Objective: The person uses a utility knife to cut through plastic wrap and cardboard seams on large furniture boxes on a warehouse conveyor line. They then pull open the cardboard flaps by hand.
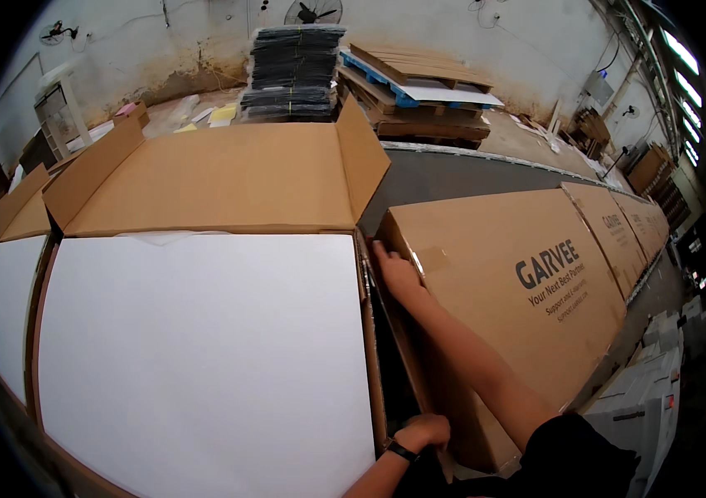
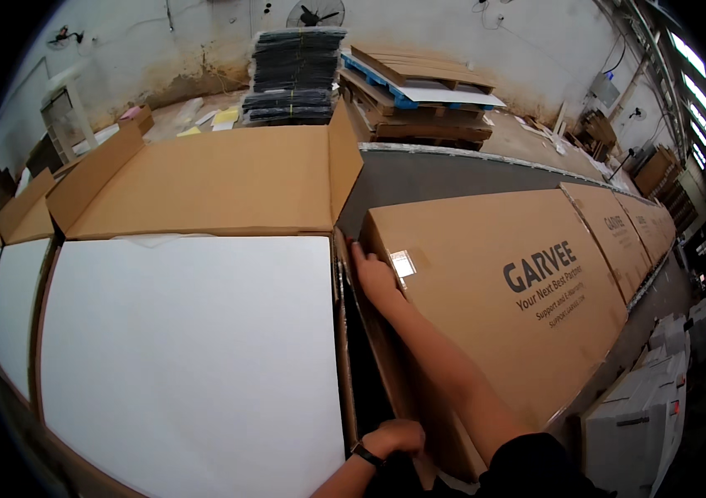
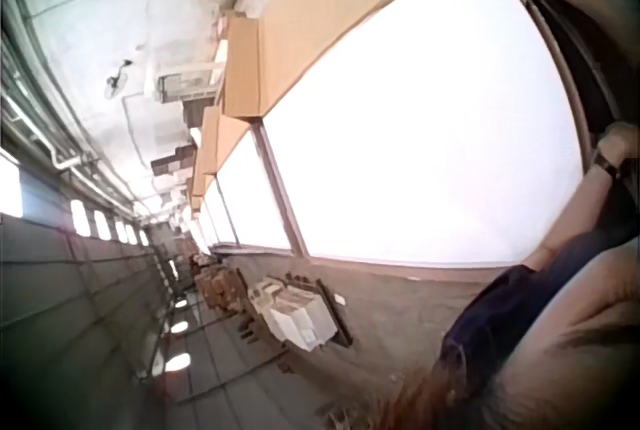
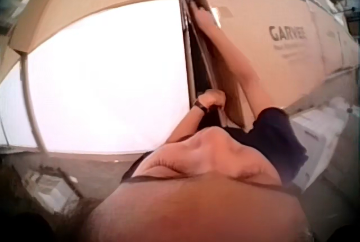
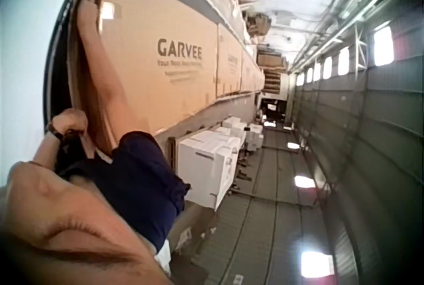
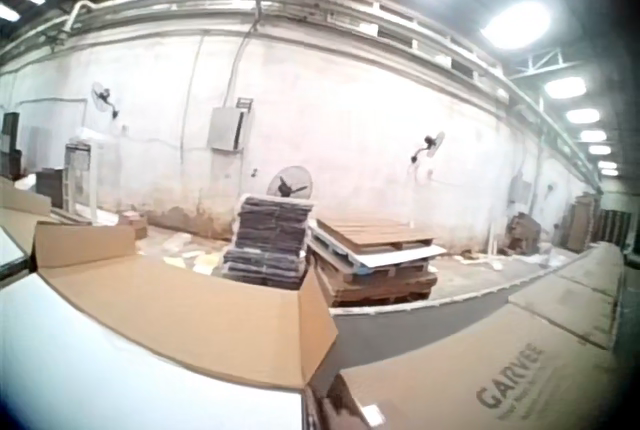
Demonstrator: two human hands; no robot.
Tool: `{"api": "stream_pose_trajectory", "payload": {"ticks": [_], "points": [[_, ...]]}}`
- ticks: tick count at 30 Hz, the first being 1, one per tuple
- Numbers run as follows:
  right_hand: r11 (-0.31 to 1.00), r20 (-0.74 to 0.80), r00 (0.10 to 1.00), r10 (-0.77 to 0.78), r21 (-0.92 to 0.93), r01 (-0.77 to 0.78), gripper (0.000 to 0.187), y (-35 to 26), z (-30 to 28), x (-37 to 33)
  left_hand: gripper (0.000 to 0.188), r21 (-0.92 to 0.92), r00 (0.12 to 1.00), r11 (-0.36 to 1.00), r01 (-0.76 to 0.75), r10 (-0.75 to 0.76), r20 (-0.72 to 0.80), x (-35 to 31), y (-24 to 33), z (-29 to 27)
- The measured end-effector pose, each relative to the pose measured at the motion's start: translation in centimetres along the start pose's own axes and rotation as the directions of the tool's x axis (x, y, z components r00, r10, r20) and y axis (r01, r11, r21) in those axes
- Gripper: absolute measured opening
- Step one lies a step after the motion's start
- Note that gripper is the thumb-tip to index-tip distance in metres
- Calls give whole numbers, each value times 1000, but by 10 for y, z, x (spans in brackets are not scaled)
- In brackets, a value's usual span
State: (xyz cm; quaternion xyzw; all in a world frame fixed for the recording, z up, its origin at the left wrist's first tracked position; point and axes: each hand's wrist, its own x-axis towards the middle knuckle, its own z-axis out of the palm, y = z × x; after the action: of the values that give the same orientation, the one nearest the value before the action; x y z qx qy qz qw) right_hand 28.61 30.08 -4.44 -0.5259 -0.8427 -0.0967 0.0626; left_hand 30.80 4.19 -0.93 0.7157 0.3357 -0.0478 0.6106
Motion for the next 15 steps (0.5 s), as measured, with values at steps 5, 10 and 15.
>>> {"api": "stream_pose_trajectory", "payload": {"ticks": [5, 10, 15], "points": [[992, 336, 936, 102, 36, -120, 48, -1, 24, 15, 19, -183, 984, 976, 121, -93, 152, -6, -8, -9], [980, 161, 982, 104, 152, -129, 58, 6, 26, -72, 39, -427, 980, 904, -31, 112, 166, -38, 16, -31], [853, 245, 961, 132, 465, -236, 56, 20, -56, -181, 40, -229, 952, 942, -246, 279, 127, -10, 26, -17]]}}
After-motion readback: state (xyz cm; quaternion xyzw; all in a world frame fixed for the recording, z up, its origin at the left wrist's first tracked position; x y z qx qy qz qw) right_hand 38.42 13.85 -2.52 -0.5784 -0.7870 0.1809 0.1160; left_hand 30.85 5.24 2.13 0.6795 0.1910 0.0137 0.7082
